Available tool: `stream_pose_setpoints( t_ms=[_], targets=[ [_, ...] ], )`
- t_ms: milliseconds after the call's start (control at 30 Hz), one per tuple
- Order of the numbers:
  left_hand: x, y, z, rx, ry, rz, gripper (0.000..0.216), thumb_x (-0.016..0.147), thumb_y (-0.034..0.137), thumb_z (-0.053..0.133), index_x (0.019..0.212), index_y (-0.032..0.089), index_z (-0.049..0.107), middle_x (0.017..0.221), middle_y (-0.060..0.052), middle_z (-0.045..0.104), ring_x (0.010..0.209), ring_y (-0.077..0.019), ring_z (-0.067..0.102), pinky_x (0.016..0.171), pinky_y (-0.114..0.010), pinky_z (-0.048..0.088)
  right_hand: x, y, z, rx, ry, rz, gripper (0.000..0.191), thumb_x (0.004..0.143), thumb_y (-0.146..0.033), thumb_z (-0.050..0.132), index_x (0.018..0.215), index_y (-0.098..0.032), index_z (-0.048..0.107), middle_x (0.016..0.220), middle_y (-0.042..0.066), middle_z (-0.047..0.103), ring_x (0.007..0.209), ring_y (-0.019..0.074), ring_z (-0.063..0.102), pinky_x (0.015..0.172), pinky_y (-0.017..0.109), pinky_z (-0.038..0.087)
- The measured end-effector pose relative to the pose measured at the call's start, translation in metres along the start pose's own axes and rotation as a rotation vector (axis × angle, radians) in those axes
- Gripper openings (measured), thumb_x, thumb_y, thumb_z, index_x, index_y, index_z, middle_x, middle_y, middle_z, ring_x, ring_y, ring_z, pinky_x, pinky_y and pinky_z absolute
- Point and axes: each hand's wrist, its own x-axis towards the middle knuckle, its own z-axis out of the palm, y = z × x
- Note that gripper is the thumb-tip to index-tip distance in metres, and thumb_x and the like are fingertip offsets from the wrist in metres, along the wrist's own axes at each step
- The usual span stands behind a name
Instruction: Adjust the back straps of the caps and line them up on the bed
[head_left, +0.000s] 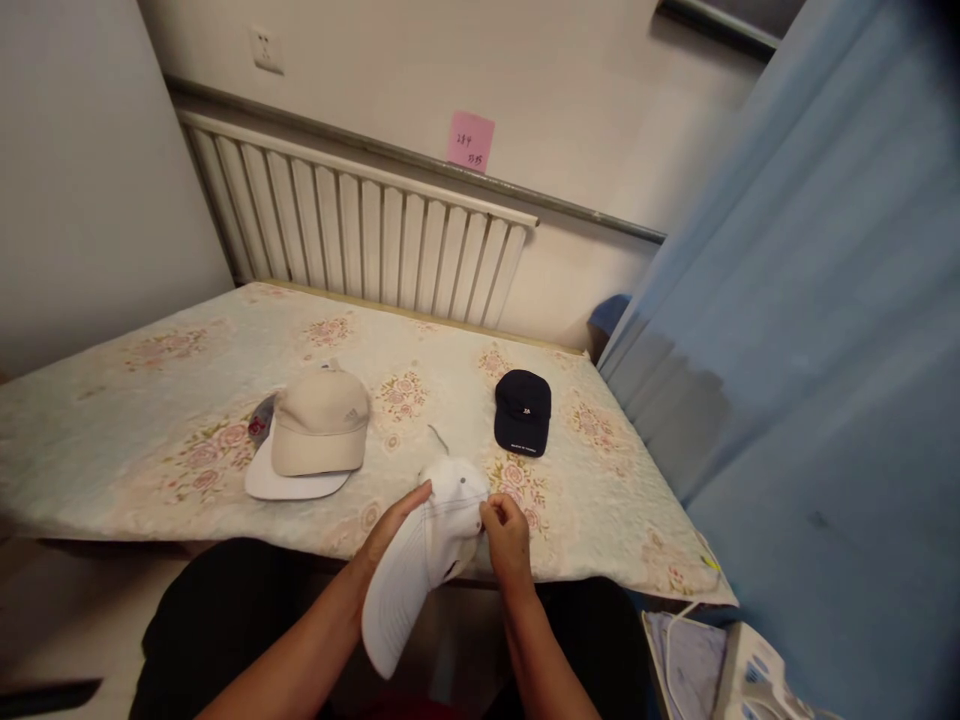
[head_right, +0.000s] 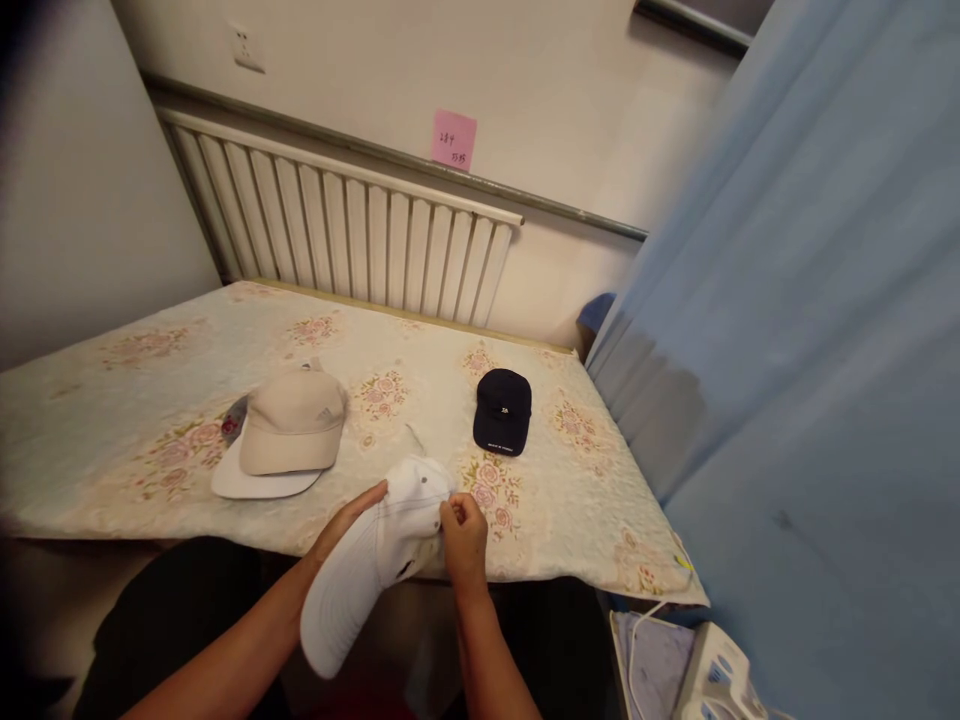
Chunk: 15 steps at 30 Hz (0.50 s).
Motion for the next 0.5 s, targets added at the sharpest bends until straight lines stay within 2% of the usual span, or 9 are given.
stream_pose_setpoints(
  t_ms=[100,267,367,433,500],
  targets=[
    [-0.006,0.003,0.005,0.056,0.005,0.030,0.052,0.078,0.047,0.055,0.115,0.010,0.055,0.083,-0.011,0.070,0.068,-0.0234,0.066,0.067,-0.035,0.050,-0.002,-0.003,0.002,0.053,-0.067,0.019,0.012,0.074,-0.028,0.051,0.065,-0.019,0.049,0.058,-0.006,0.044,0.056,0.0113,0.043,0.055,0.022,0.035],
    [-0.008,0.008,0.019,0.354,-0.002,0.359,0.047,0.077,0.035,0.059,0.119,0.016,0.048,0.087,-0.008,0.066,0.067,-0.0197,0.063,0.065,-0.032,0.048,-0.006,0.005,0.007,0.081,-0.102,0.088,0.011,0.071,-0.028,0.052,0.064,-0.020,0.048,0.053,-0.006,0.047,0.052,0.0116,0.047,0.054,0.023,0.039],
    [0.000,0.011,0.020,0.787,0.016,0.481,0.039,0.078,0.031,0.055,0.114,0.015,0.050,0.093,-0.008,0.064,0.082,-0.0218,0.060,0.074,-0.034,0.046,-0.006,0.012,0.008,0.065,-0.097,0.132,0.008,0.068,-0.027,0.052,0.065,-0.020,0.051,0.049,-0.007,0.048,0.047,0.0124,0.048,0.050,0.023,0.039],
    [0.009,0.011,0.014,1.152,0.110,0.563,0.033,0.077,0.026,0.051,0.109,0.014,0.052,0.098,-0.008,0.063,0.093,-0.0238,0.056,0.084,-0.036,0.042,-0.004,0.013,0.006,0.040,-0.053,0.158,0.009,0.069,-0.028,0.051,0.068,-0.019,0.053,0.047,-0.007,0.047,0.045,0.0127,0.047,0.047,0.023,0.038],
    [0.018,0.007,0.004,1.448,0.221,0.537,0.033,0.079,0.025,0.047,0.110,0.013,0.050,0.101,-0.012,0.063,0.097,-0.0262,0.055,0.087,-0.038,0.040,-0.003,0.009,0.003,0.012,0.016,0.161,0.011,0.071,-0.030,0.050,0.071,-0.019,0.054,0.049,-0.006,0.048,0.047,0.0127,0.048,0.048,0.023,0.038]
  ],
)
